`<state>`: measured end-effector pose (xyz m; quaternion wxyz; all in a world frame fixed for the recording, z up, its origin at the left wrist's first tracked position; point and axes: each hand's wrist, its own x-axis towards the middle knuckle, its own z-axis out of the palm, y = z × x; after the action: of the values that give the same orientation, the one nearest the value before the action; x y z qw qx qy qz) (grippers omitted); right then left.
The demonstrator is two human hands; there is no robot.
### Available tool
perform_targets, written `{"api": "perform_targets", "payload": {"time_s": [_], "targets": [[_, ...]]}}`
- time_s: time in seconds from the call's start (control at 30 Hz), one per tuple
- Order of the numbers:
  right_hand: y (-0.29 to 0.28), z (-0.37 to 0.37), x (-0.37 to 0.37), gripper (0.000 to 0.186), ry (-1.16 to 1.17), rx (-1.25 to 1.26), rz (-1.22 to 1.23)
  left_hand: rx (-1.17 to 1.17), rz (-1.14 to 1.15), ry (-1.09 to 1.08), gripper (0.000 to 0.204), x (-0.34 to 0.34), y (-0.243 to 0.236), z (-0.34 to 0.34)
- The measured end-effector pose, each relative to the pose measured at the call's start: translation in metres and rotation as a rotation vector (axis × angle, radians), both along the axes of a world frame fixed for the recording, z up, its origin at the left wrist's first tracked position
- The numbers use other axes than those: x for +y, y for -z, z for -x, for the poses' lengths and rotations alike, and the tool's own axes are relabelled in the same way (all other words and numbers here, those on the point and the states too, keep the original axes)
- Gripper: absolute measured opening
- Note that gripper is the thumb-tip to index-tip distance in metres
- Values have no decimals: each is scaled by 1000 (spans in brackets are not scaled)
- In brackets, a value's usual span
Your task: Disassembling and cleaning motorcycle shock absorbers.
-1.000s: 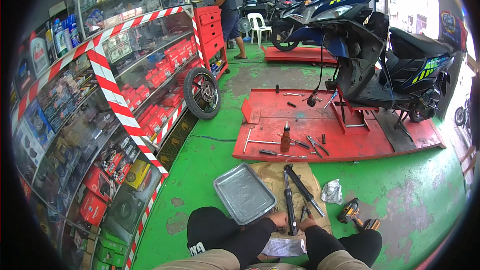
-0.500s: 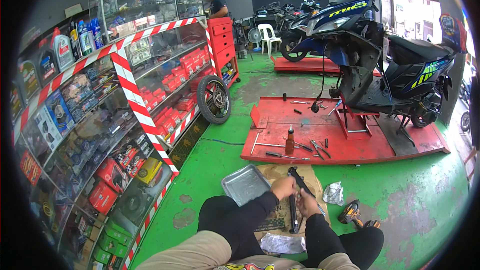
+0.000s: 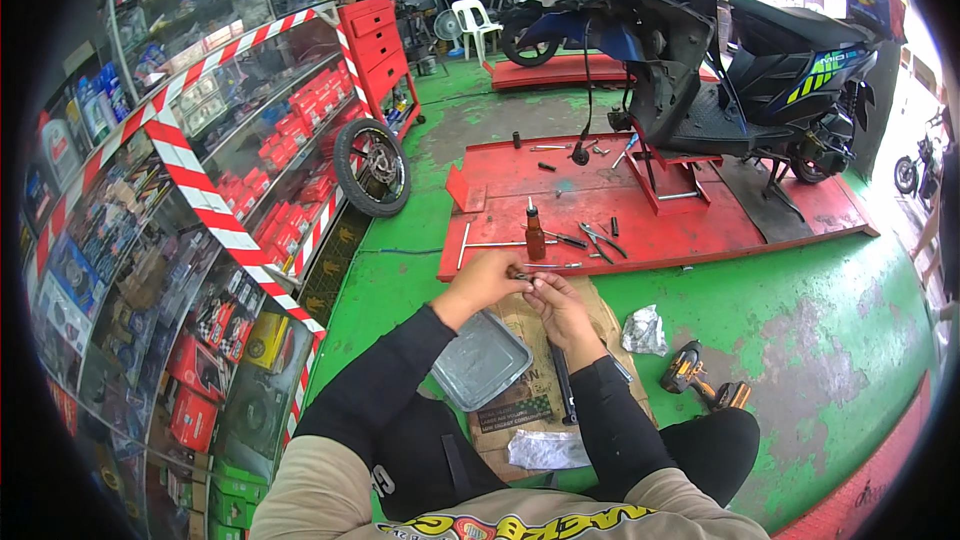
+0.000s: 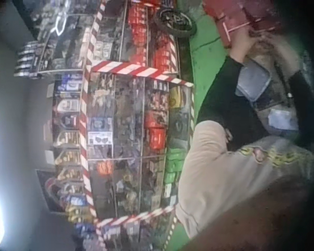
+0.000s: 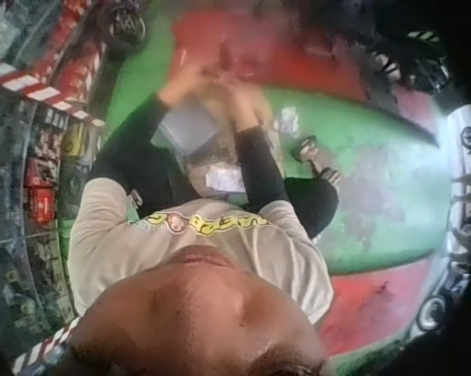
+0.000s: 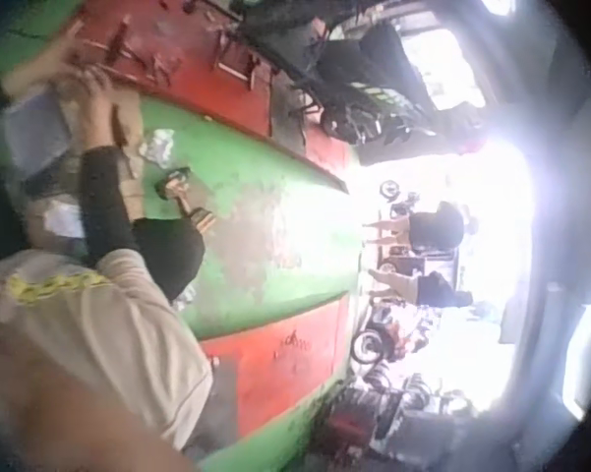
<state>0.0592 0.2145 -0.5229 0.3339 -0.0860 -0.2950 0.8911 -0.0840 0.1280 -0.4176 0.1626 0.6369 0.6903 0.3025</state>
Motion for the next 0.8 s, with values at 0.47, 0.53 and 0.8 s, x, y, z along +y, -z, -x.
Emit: {"api": "perform_targets", "payload": {"time_s": [0.47, 0.53, 0.8], "targets": [[31, 38, -32, 33, -193, -54, 334, -21, 218, 82, 44, -12, 45, 14], [48, 39, -30, 31, -179, -51, 366, 54, 193, 120, 47, -9, 58, 11], [172, -28, 11, 10, 131, -503, 483, 40, 276, 274, 58, -24, 59, 16]]}}
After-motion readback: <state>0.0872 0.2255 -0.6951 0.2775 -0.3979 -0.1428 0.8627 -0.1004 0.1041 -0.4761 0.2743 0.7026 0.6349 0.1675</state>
